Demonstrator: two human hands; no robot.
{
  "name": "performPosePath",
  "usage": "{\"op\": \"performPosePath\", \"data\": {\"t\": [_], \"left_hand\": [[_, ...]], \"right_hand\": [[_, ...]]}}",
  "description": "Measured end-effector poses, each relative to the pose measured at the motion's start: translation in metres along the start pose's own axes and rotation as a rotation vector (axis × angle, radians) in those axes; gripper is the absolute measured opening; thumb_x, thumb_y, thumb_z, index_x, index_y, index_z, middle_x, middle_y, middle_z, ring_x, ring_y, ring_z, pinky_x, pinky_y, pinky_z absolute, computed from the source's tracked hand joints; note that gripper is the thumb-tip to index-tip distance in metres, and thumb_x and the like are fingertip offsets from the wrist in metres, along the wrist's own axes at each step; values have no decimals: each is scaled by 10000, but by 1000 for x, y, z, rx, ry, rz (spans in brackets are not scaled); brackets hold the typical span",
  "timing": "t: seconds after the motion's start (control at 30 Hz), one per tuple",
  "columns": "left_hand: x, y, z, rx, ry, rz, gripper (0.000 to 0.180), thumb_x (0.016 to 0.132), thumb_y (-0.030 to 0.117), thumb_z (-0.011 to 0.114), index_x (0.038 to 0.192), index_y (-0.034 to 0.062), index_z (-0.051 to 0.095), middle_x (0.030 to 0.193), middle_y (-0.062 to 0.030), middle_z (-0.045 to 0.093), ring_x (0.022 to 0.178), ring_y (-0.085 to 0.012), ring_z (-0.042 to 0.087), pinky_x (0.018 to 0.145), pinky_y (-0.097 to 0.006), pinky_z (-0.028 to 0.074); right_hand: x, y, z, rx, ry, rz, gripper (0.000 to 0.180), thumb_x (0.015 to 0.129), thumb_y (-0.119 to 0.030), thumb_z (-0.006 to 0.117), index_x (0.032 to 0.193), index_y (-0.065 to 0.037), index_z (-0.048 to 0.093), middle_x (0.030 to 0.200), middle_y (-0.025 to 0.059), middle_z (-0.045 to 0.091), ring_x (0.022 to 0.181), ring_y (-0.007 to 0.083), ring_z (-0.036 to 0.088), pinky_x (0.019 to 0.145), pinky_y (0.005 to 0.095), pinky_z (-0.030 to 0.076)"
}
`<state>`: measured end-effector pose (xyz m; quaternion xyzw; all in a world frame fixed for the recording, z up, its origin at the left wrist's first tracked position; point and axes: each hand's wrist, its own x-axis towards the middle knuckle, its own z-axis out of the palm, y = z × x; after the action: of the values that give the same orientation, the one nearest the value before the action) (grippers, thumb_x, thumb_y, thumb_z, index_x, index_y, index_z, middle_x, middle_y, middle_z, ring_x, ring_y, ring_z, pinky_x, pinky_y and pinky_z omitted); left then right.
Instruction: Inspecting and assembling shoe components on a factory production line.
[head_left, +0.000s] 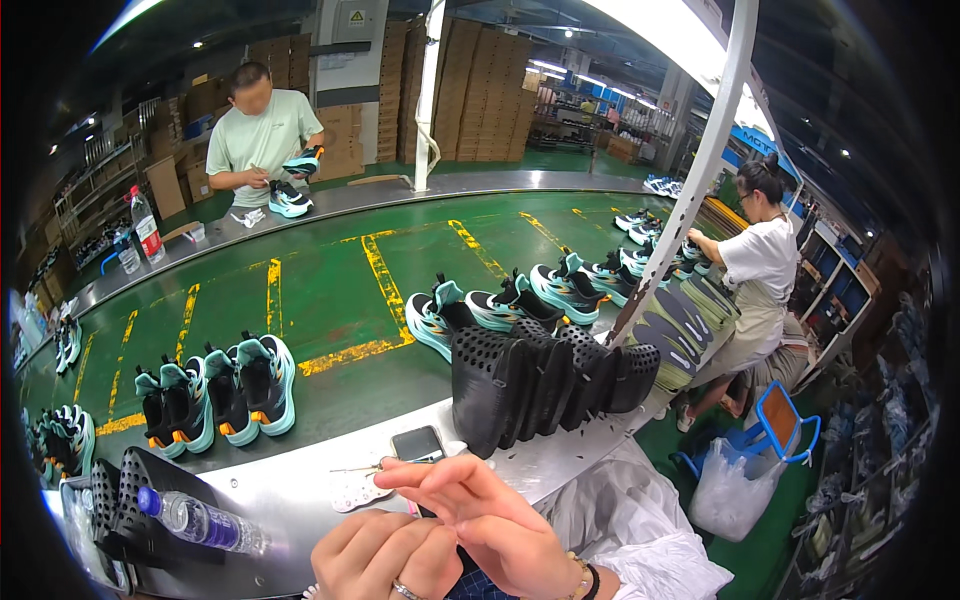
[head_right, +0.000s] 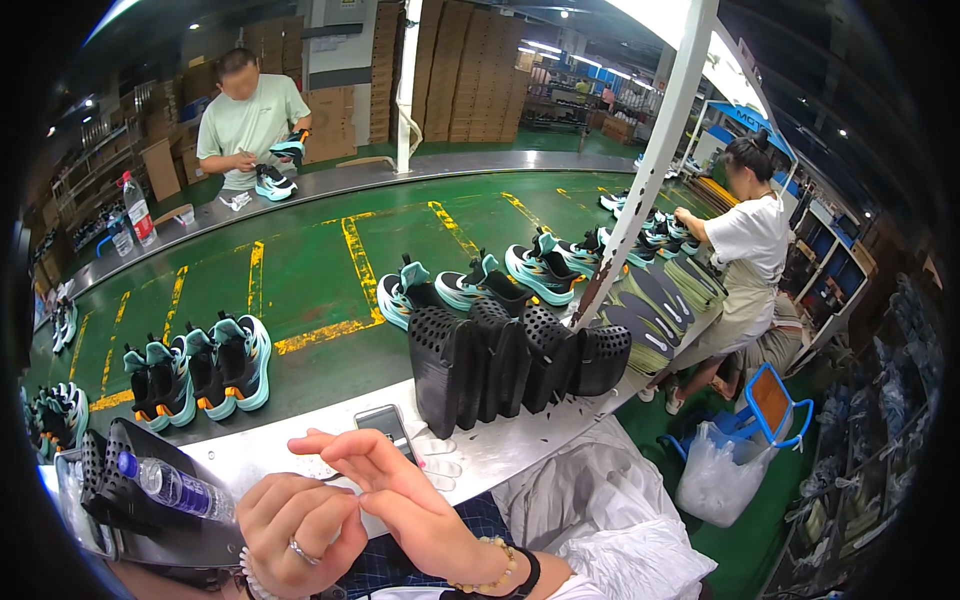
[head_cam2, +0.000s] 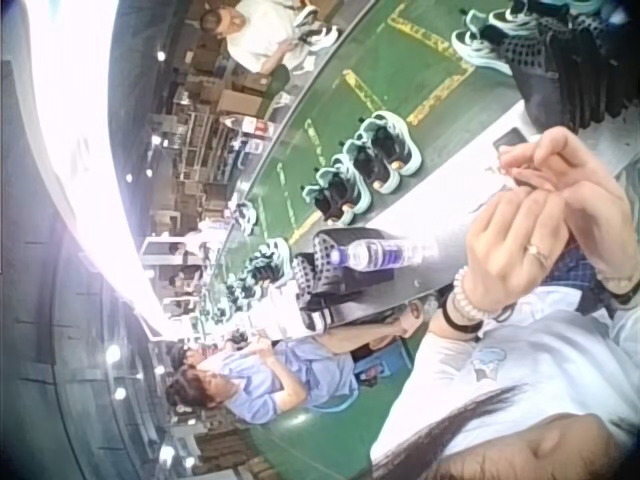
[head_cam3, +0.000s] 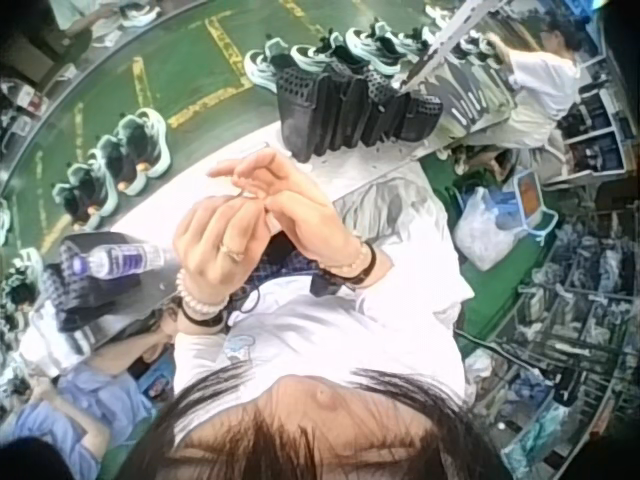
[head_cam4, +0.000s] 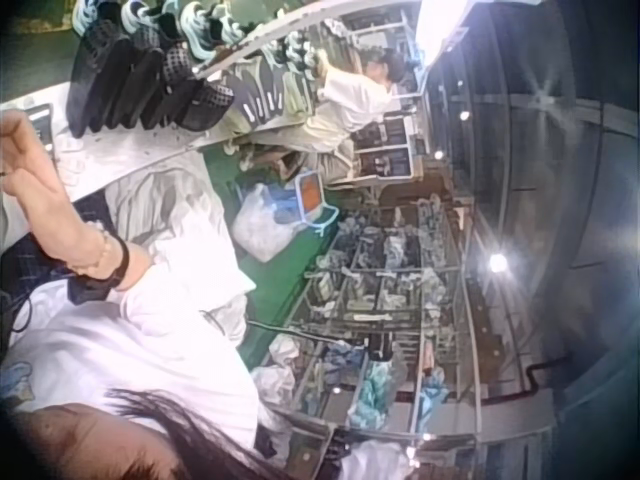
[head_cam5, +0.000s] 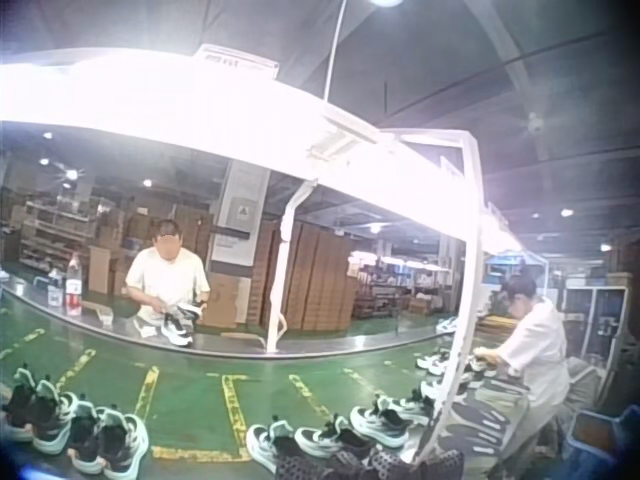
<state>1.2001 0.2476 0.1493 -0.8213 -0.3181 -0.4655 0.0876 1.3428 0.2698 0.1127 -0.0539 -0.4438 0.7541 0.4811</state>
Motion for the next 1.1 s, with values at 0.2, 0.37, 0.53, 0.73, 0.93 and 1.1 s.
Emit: {"op": "performPosePath", "data": {"t": [0.2,0.37,0.53,0.73,0.93,1.1], "left_hand": [[2,-9,10,-58,-37,-61,244,615,-22,689,833,49,604,724,-68,620,637,-226,608,566,-320,477],[-1,-8,21,-29,-32,-134,286,519,-25,681,768,94,606,687,-27,612,610,-230,600,556,-311,462],[-2,-7,28,-61,23,-179,296,522,-30,682,781,95,609,684,-28,616,598,-219,590,555,-302,465],[2,-2,28,-127,43,-218,292,534,-24,678,790,101,613,699,-28,627,599,-214,586,555,-292,468],[6,-1,32,-77,27,-142,286,572,-9,676,826,103,610,696,-32,625,587,-207,582,546,-293,467],[12,1,28,-30,7,-58,231,648,-2,677,850,60,585,717,-59,611,615,-224,592,552,-313,479]], "right_hand": [[2,-4,-5,47,28,5,411,796,59,303,1194,-10,379,1396,252,318,1347,267,268,1115,392,167],[1,-4,-9,128,46,-11,411,788,85,288,1177,-1,389,1377,276,336,1346,276,276,1110,389,186],[0,-4,-14,199,49,-22,407,786,86,296,1172,-4,391,1372,281,341,1348,284,278,1117,393,170],[-2,-8,-16,269,38,-10,391,787,60,326,1165,-13,388,1379,278,334,1359,292,257,1128,406,141],[-3,-7,-22,238,42,-19,388,780,47,341,1161,-12,386,1361,267,363,1368,294,234,1133,427,116],[-6,-6,-25,78,23,-77,402,774,50,327,1167,-17,381,1335,246,407,1368,296,235,1134,451,99]]}}
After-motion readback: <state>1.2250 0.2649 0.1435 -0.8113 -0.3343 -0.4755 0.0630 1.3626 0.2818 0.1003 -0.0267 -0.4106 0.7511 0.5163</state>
